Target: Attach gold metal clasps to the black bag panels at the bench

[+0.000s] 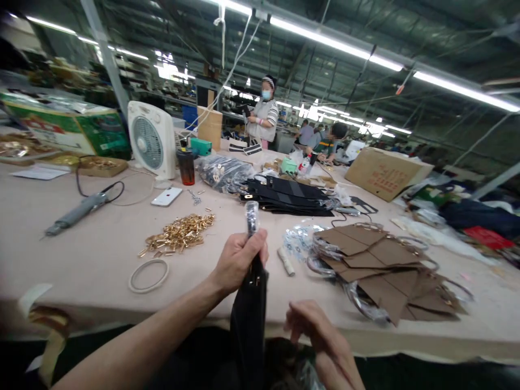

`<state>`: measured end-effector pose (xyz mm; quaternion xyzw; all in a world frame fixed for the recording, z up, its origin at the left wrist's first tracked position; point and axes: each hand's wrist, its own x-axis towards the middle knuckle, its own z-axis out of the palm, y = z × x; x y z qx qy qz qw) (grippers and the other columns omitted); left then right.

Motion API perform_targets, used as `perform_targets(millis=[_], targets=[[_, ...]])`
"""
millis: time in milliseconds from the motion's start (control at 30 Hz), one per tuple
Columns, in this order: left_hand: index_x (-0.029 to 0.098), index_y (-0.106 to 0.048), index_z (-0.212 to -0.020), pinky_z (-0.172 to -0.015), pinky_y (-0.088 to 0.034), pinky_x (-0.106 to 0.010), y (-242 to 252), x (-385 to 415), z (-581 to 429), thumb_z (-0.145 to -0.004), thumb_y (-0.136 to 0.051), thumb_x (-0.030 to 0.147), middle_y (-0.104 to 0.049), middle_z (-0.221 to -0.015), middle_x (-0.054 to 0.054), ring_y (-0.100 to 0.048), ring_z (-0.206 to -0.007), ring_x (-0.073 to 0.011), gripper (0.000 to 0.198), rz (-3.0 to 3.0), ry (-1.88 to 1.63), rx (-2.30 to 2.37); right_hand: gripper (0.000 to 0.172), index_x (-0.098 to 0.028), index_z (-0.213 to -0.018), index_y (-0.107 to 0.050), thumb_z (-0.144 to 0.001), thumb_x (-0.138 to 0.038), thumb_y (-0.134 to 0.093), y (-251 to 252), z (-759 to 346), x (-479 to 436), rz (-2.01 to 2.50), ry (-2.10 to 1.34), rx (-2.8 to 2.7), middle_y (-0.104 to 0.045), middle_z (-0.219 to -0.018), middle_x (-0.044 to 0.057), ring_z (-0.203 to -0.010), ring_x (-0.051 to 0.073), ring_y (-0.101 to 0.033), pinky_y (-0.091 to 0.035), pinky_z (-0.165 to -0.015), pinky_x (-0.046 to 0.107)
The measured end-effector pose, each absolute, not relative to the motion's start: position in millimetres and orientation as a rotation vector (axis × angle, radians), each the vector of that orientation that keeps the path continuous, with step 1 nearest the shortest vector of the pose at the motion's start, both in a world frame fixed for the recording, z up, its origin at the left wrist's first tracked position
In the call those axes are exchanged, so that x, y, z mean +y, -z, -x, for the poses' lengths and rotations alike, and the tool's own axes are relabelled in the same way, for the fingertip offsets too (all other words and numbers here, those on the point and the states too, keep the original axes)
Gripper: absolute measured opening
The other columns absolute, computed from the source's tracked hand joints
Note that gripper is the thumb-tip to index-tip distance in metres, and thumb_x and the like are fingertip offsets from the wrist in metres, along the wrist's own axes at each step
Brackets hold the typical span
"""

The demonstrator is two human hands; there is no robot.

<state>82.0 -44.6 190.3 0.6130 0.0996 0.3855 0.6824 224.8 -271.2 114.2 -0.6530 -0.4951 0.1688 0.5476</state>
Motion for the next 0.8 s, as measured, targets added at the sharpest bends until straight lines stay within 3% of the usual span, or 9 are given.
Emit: perform_targets(millis=[100,200,267,333,400,467,600,700,800], targets=[[0.021,-0.048,-0.049,-0.062,-0.043,-0.031,-192,-44,-86,-0.098,-0.052,0.059,-0.047,-0.044,0.0,-0.045,-0.052,-0.0138,0.063,-1.09,-1.048,-0.032,0.055,-0.026,-0.142,-0.064,-0.1,-0.06,-0.051,-119,-244,-241,1.596,-0.474,-1.141,-0.064,-0.141,0.013,-0.127,0.034,-0.061,-0.049,-0.11,0.05],[0.023,-0.036,-0.042,-0.074,-0.047,-0.033,-185,-38,-96,-0.095,-0.054,0.053,-0.035,-0.039,0.0,-0.045,-0.057,-0.0155,0.064,-0.841,-1.117,-0.156,0.059,-0.024,-0.136,-0.068,-0.095,-0.066,-0.057,-106,-267,-209,1.678,-0.533,-1.038,-0.059,-0.15,0.011,-0.145,0.034,-0.046,-0.033,-0.124,0.054],[0.022,-0.029,-0.04,-0.077,-0.048,-0.033,-172,-36,-103,-0.091,-0.055,0.05,-0.031,-0.041,0.0,-0.043,-0.056,-0.0145,0.063,-0.684,-1.08,-0.171,0.067,-0.023,-0.126,-0.074,-0.088,-0.076,-0.059,-90,-278,-195,1.604,-0.762,-0.927,-0.067,-0.14,0.012,-0.143,0.035,-0.05,-0.036,-0.123,0.054],[0.021,-0.027,-0.04,-0.082,-0.05,-0.033,-153,-36,-108,-0.088,-0.056,0.046,-0.034,-0.045,0.0,-0.046,-0.059,-0.0137,0.061,-0.523,-1.04,-0.146,0.078,-0.022,-0.116,-0.077,-0.08,-0.088,-0.055,-72,-285,-189,1.437,-1.029,-0.777,-0.075,-0.124,0.015,-0.132,0.037,-0.061,-0.047,-0.114,0.055],[0.021,-0.031,-0.041,-0.09,-0.05,-0.032,-131,-35,-111,-0.085,-0.058,0.043,-0.045,-0.052,-0.001,-0.055,-0.068,-0.0138,0.056,-0.399,-0.977,-0.103,0.084,-0.022,-0.108,-0.079,-0.073,-0.095,-0.054,-58,-288,-187,1.281,-1.171,-0.642,-0.078,-0.113,0.017,-0.119,0.04,-0.07,-0.054,-0.105,0.057],[0.02,-0.042,-0.046,-0.097,-0.049,-0.03,-109,-31,-111,-0.082,-0.062,0.039,-0.059,-0.067,-0.003,-0.063,-0.082,-0.0149,0.046,-0.342,-0.909,-0.042,0.076,-0.023,-0.102,-0.079,-0.07,-0.09,-0.062,-51,-290,-185,1.228,-1.174,-0.54,-0.08,-0.107,0.017,-0.108,0.041,-0.074,-0.057,-0.1,0.058],[0.018,-0.064,-0.068,-0.096,-0.052,-0.033,-77,-13,-93,-0.082,-0.071,0.044,-0.071,-0.09,-0.005,-0.068,-0.091,-0.0191,0.03,-0.431,-0.795,0.22,0.053,-0.023,-0.109,-0.078,-0.068,-0.055,-0.086,-52,-292,-175,1.277,-1.161,-0.49,-0.081,-0.105,0.012,-0.098,0.04,-0.077,-0.06,-0.094,0.058],[0.015,-0.072,-0.095,-0.095,-0.053,-0.037,-68,-6,-65,-0.087,-0.067,0.061,-0.074,-0.101,-0.011,-0.071,-0.097,-0.0242,0.047,-0.553,-0.707,0.339,0.071,-0.025,-0.136,-0.066,-0.07,-0.036,-0.087,-59,-289,-163,1.237,-1.21,-0.584,-0.077,-0.122,0.009,-0.112,0.039,-0.073,-0.059,-0.099,0.057],[0.015,-0.065,-0.128,-0.1,-0.053,-0.044,-65,-11,-35,-0.09,-0.048,0.08,-0.072,-0.123,-0.015,-0.07,-0.111,-0.0306,0.077,-0.695,-0.668,0.31,0.087,-0.029,-0.152,-0.05,-0.073,-0.031,-0.086,-60,-283,-150,1.163,-1.149,-0.651,-0.063,-0.147,0.007,-0.131,0.036,-0.063,-0.054,-0.107,0.053]])
